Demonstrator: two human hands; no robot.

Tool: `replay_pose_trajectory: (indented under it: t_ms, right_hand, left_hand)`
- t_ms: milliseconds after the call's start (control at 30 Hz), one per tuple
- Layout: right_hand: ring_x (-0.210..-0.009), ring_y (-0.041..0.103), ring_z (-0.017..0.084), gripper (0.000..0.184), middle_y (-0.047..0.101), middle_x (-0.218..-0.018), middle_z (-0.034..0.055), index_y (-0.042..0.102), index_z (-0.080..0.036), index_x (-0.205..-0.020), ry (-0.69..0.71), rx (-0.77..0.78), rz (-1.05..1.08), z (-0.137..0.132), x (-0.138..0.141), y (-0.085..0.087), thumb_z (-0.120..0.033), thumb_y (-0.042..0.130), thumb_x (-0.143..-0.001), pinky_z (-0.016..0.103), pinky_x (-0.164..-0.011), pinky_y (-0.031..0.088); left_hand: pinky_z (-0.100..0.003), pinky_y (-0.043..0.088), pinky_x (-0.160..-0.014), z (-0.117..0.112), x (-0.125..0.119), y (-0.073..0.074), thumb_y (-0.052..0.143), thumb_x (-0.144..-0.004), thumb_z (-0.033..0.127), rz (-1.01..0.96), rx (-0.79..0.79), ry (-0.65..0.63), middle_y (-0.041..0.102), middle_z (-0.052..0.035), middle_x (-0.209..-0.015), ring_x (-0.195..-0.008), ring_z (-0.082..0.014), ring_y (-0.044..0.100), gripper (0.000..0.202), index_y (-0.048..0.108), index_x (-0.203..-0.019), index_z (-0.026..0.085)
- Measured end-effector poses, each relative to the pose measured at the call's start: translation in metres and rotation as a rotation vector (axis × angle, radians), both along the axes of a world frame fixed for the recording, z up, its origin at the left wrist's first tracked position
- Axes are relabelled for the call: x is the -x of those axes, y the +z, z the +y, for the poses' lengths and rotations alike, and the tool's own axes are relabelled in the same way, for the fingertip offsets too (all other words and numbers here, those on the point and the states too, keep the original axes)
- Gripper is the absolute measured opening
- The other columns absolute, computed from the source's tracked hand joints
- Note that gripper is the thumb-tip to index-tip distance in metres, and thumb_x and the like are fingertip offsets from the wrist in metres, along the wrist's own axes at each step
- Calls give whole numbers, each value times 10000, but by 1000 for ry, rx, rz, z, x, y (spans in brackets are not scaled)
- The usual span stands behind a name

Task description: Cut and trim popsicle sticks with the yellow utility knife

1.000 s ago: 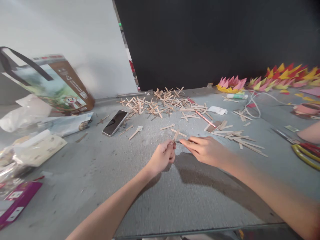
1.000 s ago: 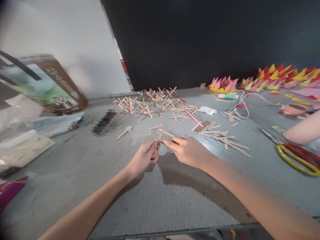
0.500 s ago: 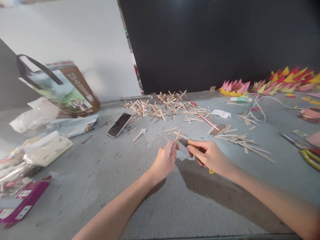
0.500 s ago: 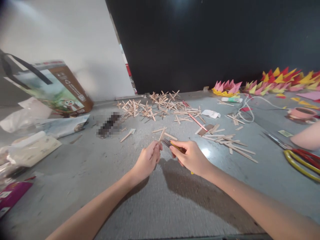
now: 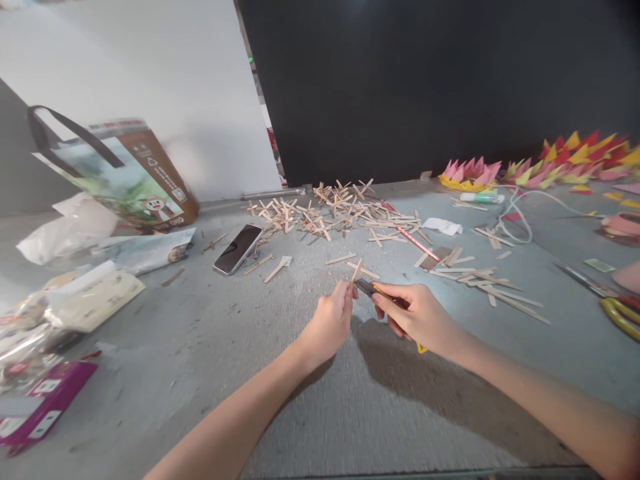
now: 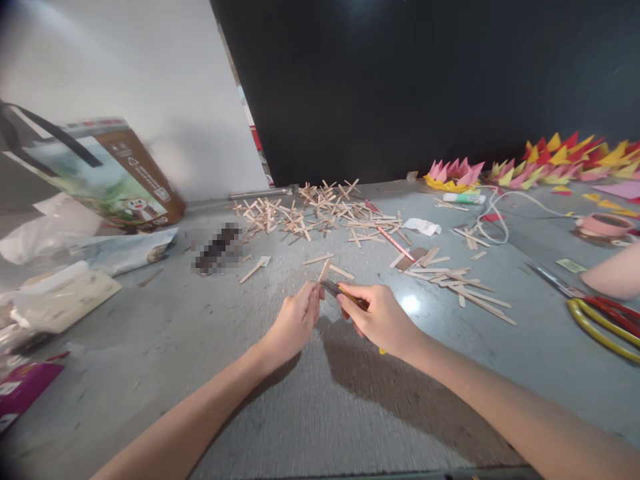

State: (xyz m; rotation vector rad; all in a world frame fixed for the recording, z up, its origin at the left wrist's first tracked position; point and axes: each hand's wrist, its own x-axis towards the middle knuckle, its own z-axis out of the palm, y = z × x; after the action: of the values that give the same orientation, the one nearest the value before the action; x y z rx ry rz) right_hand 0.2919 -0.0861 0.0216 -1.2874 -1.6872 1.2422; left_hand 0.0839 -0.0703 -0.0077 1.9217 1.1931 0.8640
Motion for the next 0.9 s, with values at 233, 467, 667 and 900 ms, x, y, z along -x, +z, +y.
replay_pose_trajectory:
  t_ms: [233,467,667,900]
  right_hand:
    - [-397,477,67,393,562,-715,-16,616,-181,-866,56,116,160,-3,6,-4,-552,568,-989,208,-333,318]
    - [-382,469,63,438,564,-681,-17,584,-181,-816,32,120,203,-7,15,-12,-585,561,-984,205,-327,336]
    - [-414,465,66,413,543,-685,-28,597,-183,-849,38,259,356,-7,19,-8,-584,665,-923,191,-331,351]
    - [-424,382,25,316,590,-747,-6,640,-172,-880,57,457,610,1,11,-3,-474,730,-910,178,-346,245]
  left_hand:
    - [-262,267,-514,-1,2,-1,331,-1028,169,212,-34,16,483,38,-629,-462,-125,442,204,522,-1098,186]
    - [-268,283,-517,-5,-5,1,339,-1006,109,312,-38,78,606,-39,-707,-540,-169,600,227,529,-1116,167]
    - [-272,299,-529,-5,-7,-1,349,-1038,168,262,-42,110,633,-47,-743,-532,-155,569,193,534,-1094,172]
    - [-243,373,-590,1,-7,-1,282,-1101,383,-50,-82,82,534,25,-665,-550,-116,490,335,512,-934,207]
